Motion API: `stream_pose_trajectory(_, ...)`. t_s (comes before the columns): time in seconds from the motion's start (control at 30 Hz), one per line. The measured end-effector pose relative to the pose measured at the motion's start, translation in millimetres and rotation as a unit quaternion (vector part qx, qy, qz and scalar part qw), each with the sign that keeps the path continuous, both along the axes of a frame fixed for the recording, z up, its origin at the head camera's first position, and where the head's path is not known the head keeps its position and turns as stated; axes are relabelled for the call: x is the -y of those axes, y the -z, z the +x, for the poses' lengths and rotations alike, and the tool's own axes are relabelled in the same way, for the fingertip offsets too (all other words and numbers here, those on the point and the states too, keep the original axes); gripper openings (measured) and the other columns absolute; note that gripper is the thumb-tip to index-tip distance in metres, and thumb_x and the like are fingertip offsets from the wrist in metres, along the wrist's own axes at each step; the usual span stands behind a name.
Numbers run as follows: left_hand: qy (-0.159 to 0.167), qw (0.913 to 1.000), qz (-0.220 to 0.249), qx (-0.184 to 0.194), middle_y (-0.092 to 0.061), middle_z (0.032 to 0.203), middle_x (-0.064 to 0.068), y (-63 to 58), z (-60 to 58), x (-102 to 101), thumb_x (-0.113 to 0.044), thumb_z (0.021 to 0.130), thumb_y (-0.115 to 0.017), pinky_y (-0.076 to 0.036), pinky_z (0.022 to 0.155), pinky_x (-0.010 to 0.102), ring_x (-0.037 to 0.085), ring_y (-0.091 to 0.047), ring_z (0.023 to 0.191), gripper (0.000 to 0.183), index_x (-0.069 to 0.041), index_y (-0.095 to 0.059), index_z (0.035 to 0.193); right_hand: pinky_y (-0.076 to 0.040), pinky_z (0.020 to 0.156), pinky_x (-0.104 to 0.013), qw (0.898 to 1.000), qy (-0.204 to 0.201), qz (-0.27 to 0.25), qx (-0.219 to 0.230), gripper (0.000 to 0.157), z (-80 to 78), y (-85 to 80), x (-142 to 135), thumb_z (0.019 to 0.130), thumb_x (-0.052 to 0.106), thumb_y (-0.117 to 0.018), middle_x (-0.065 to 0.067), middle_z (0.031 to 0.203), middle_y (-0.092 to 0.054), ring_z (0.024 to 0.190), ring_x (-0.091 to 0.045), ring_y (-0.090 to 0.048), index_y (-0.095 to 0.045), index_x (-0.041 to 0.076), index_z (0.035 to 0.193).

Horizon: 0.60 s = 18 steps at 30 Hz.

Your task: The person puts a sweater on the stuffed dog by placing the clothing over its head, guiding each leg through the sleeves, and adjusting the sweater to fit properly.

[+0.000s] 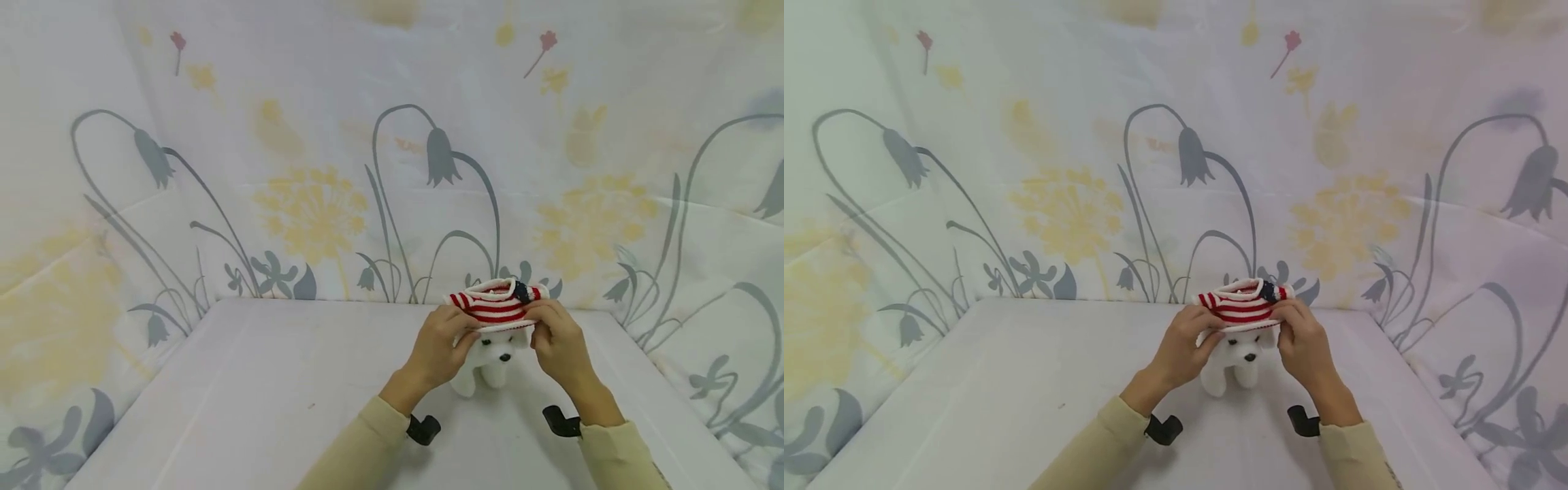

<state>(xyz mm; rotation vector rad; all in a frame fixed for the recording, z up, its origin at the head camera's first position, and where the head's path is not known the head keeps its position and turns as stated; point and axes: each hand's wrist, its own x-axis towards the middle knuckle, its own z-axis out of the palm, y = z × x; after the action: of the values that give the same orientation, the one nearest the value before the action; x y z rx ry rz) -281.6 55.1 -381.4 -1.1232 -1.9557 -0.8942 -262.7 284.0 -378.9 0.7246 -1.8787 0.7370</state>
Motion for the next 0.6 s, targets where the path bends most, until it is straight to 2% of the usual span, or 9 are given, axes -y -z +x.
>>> stream_pose_trajectory(0.1, 0.003, 0.9999, -0.011, -0.008, -0.06, 0.09, -0.003, 0.7, 0.4, -3.7, -0.014, 0.087, -0.07, -0.044, 0.081, 0.026, 0.013, -0.055, 0.088, 0.006, -0.013, -0.067, 0.093, -0.041, 0.051, -0.013, 0.999, -0.019, -0.02, 0.043, 0.032, 4.4, 3.5, -6.2, 0.079, -0.025, -0.038, -0.008, 0.086, -0.058, 0.054, -0.008, -0.05, -0.059, -0.001, 0.085)
stream_pose_trajectory(0.17, 0.004, 0.9998, -0.018, -0.012, -0.059, 0.089, -0.003, 1.0, 0.3, -4.9, -0.015, 0.087, -0.07, -0.044, 0.081, 0.026, 0.013, -0.054, 0.087, 0.006, -0.013, -0.067, 0.092, -0.042, 0.049, -0.015, 0.997, -0.034, -0.025, 0.07, 0.033, 5.3, 5.8, -9.6, 0.08, -0.026, -0.037, -0.005, 0.083, -0.056, 0.054, -0.009, -0.052, -0.057, 0.0, 0.083)
stream_pose_trajectory(0.3, 0.005, 0.9997, -0.023, -0.006, -0.059, 0.089, -0.003, 1.9, -2.9, -2.6, -0.015, 0.088, -0.069, -0.044, 0.081, 0.026, 0.013, -0.054, 0.087, 0.006, -0.014, -0.067, 0.093, -0.045, 0.057, -0.015, 0.994, -0.031, -0.013, 0.104, 0.033, 2.9, 9.2, -13.1, 0.082, -0.024, -0.04, -0.002, 0.083, -0.056, 0.063, -0.011, -0.055, -0.056, 0.004, 0.083)
stream_pose_trajectory(0.47, 0.006, 0.9996, -0.022, 0.018, -0.059, 0.09, -0.004, 7.4, -9.0, 7.7, -0.014, 0.087, -0.07, -0.044, 0.082, 0.028, 0.013, -0.054, 0.089, 0.006, -0.013, -0.068, 0.093, -0.039, 0.067, -0.014, 0.993, -0.009, 0.003, 0.115, 0.033, 0.4, 13.4, -12.2, 0.082, -0.022, -0.046, 0.002, 0.083, -0.057, 0.074, -0.007, -0.051, -0.06, 0.007, 0.088)
stream_pose_trajectory(0.6, 0.014, 0.9993, -0.025, 0.024, -0.059, 0.09, -0.004, 11.7, -11.2, 13.9, -0.013, 0.087, -0.07, -0.044, 0.081, 0.028, 0.012, -0.054, 0.087, 0.006, -0.013, -0.068, 0.093, -0.041, 0.076, -0.012, 0.991, -0.039, 0.012, 0.13, 0.03, 6.8, 9.6, -3.8, 0.075, -0.022, -0.056, -0.003, 0.088, -0.058, 0.081, -0.008, -0.054, -0.06, 0.003, 0.092)
